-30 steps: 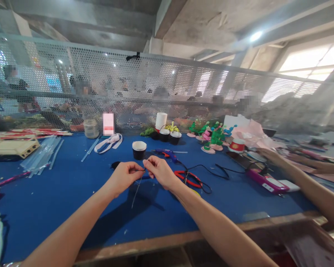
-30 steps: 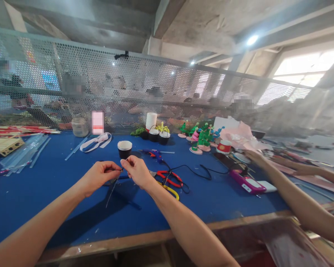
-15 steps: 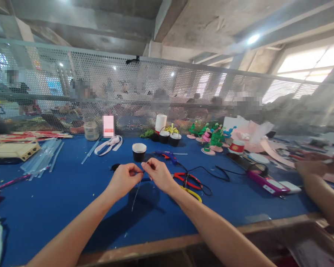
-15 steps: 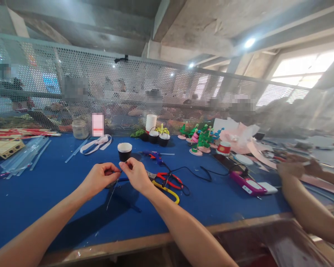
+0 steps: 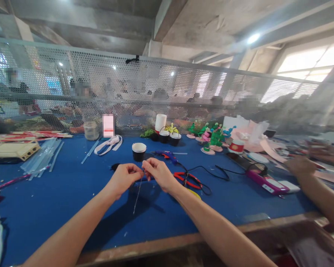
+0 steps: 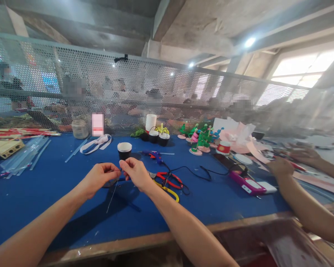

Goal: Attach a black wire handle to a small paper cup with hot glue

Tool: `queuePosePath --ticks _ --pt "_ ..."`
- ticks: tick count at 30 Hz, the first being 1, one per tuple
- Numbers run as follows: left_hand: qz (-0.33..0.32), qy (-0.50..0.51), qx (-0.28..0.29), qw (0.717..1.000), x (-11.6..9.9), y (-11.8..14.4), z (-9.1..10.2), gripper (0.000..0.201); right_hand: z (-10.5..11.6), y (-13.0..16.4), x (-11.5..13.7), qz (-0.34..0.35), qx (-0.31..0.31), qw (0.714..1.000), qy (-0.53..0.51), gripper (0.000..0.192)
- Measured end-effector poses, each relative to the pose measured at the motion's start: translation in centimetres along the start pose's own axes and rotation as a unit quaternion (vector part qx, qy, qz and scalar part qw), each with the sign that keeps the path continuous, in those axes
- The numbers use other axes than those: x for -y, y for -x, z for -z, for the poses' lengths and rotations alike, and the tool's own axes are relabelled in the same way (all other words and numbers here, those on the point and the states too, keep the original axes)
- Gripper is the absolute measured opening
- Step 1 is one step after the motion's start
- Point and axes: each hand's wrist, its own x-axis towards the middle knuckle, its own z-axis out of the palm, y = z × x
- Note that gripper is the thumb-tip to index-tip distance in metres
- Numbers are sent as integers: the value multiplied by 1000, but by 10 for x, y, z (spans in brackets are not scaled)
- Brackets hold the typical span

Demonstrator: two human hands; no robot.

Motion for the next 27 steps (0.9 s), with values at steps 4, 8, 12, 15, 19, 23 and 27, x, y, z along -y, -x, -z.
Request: queuePosePath --ticks 4,8,12,15,19,23,27 --pt "27 32 26 999 2 -1 3 23 2 -1 1 8 60 998 -24 30" --pt "0 6 19 1000 3 -2 3 21 4 -1 -1 17 44 998 30 29" --pt "-13 -2 16 1000 2 -1 1 17 6 -1 -1 24 27 994 103 26" --pt "-26 -13 6 1000 3 -2 1 15 5 0 0 30 17 989 143 24" --pt "-46 -30 -8 998 6 -3 -1 13 4 1 0 47 -9 984 174 25" --pt "-45 -23 -8 999 6 -2 -3 12 3 2 -3 51 -29 983 174 29" --pt "-7 25 22 999 4 -2 -2 15 2 2 -3 26 -11 992 121 33"
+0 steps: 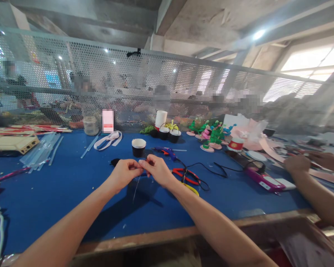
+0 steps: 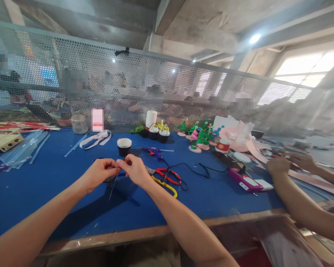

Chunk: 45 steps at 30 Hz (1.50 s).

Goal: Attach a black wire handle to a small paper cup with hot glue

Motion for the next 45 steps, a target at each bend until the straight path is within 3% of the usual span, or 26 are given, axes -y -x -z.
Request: queuePosePath --ticks 4,7,14,23,27,33,41,45 --pt "44 68 47 996 -2 0 3 20 1 1 3 7 38 995 -93 30" --pt "39 66 63 995 -2 0 5 20 2 2 5 5 50 990 -129 27" --pt "-32 -62 12 997 -2 0 5 16 2 2 5 -8 11 998 -57 26" --pt "-83 -207 -52 973 -4 4 -1 14 -1 1 1 19 -43 999 19 31" --pt "-64 -147 -28 987 -3 3 -1 14 -1 1 2 0 -23 999 -23 31" --pt "27 -7 26 999 -1 0 3 16 4 -1 1 -28 52 983 -174 25" --pt "31 32 49 998 -1 1 4 19 8 -2 0 -31 99 979 -175 27" --pt "16 1 38 999 -2 1 4 18 6 -1 -1 -24 59 988 -139 29"
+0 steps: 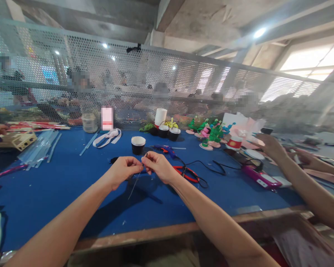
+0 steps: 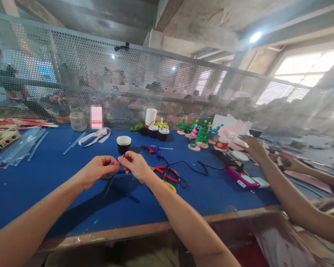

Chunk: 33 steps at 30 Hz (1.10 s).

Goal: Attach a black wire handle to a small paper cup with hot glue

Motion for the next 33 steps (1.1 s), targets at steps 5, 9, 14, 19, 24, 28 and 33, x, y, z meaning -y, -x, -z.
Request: queuePosePath --ticks 5,9,14,19,24,28,33 --pt "-52 -70 -42 995 0 1 -3 14 -3 0 -1 13 -54 997 58 32" --pt "-66 -95 -47 992 0 2 -5 12 -5 0 -3 22 -72 994 83 33" --pt "-57 -101 -48 992 -1 2 -7 11 -5 0 -4 35 -79 992 88 32" --pt "-49 -74 -35 995 0 1 -5 13 -5 1 0 21 -12 1000 9 25" --pt "-49 -56 -36 997 0 1 -3 14 -4 1 0 14 -41 999 31 27" --pt "-53 -59 -40 996 -1 1 -4 13 -3 0 0 17 -44 995 86 29" --pt "-66 -76 -47 994 1 0 -5 12 -3 -1 -2 32 -61 990 123 33"
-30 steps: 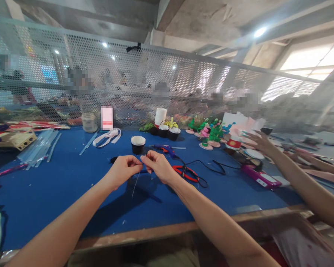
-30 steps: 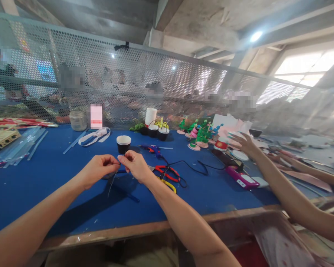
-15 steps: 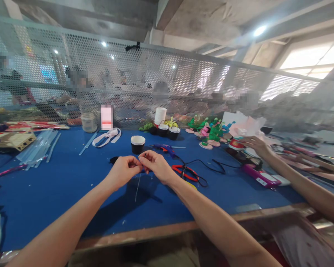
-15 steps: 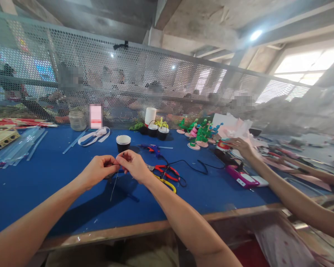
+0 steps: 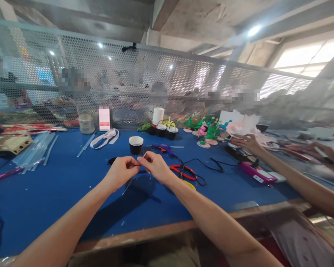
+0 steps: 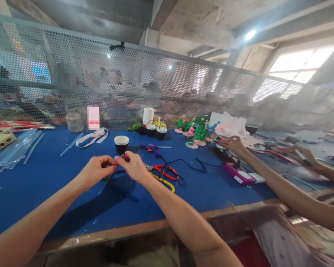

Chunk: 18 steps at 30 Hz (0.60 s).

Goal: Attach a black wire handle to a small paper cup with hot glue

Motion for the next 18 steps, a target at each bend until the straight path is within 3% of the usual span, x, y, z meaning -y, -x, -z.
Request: queuePosePath --ticks 9,15,18 --pt "-3 -17 -1 1000 0 0 -3 15 -5 -1 -3 3 -57 998 7 37" --pt "40 52 38 997 -1 0 1 18 -2 1 2 -10 40 993 -108 33" --pt "33 52 46 997 1 -1 3 17 -1 0 1 -6 32 995 -95 33"
